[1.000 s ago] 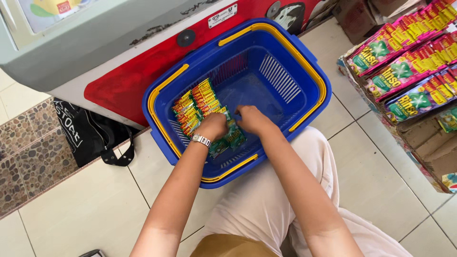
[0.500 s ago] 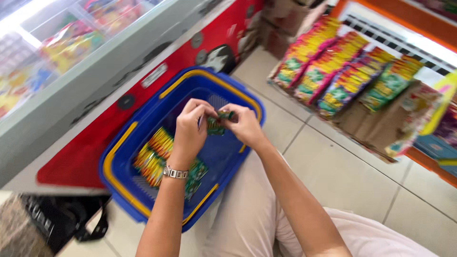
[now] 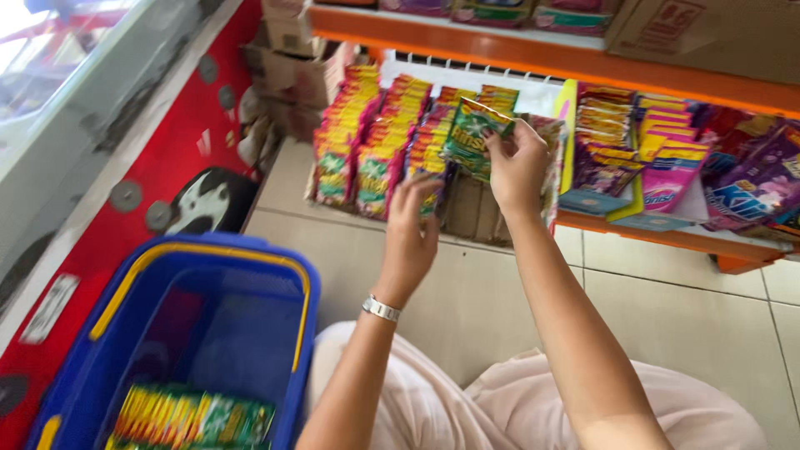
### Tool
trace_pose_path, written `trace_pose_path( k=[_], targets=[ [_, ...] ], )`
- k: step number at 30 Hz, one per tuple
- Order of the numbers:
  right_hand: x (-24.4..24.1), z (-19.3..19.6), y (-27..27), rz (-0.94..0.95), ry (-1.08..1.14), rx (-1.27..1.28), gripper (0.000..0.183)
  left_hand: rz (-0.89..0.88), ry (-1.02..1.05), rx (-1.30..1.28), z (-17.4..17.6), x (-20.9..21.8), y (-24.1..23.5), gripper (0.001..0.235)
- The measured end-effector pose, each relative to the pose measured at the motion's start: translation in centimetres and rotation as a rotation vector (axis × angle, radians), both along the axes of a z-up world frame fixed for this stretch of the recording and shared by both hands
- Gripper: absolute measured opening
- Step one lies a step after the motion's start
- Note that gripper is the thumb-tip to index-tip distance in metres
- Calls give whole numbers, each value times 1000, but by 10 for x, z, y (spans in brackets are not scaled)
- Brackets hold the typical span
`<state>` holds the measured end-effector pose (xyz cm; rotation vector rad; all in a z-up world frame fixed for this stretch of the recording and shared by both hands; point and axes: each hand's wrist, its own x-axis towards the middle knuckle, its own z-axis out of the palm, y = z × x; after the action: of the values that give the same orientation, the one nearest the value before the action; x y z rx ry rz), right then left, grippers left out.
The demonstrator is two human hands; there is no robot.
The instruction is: The person sits on the floor and repeatedly picks up Rinso detergent packets from a cardboard display box, then places them into a blue plastic basket. The person arranges the packets neatly inside the basket throughout the clip.
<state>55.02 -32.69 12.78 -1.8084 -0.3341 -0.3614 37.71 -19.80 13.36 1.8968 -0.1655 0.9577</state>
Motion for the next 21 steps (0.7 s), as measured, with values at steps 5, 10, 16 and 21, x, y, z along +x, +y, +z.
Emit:
trace_pose_path(
  k=[5, 10, 16, 21],
  targets=[
    [49, -39, -13, -270, 119, -270, 4, -17, 268, 114, -45, 23, -26, 48],
    [65, -72, -8, -229, 135, -405, 6, 8, 472, 257, -71, 32, -27, 43],
    [59, -84, 13, -262, 162, -389, 26, 7, 507, 255, -79, 45, -21, 44],
    [30, -58, 30, -258, 84, -350, 52, 17, 453, 235, -82, 48, -20, 44]
  ],
)
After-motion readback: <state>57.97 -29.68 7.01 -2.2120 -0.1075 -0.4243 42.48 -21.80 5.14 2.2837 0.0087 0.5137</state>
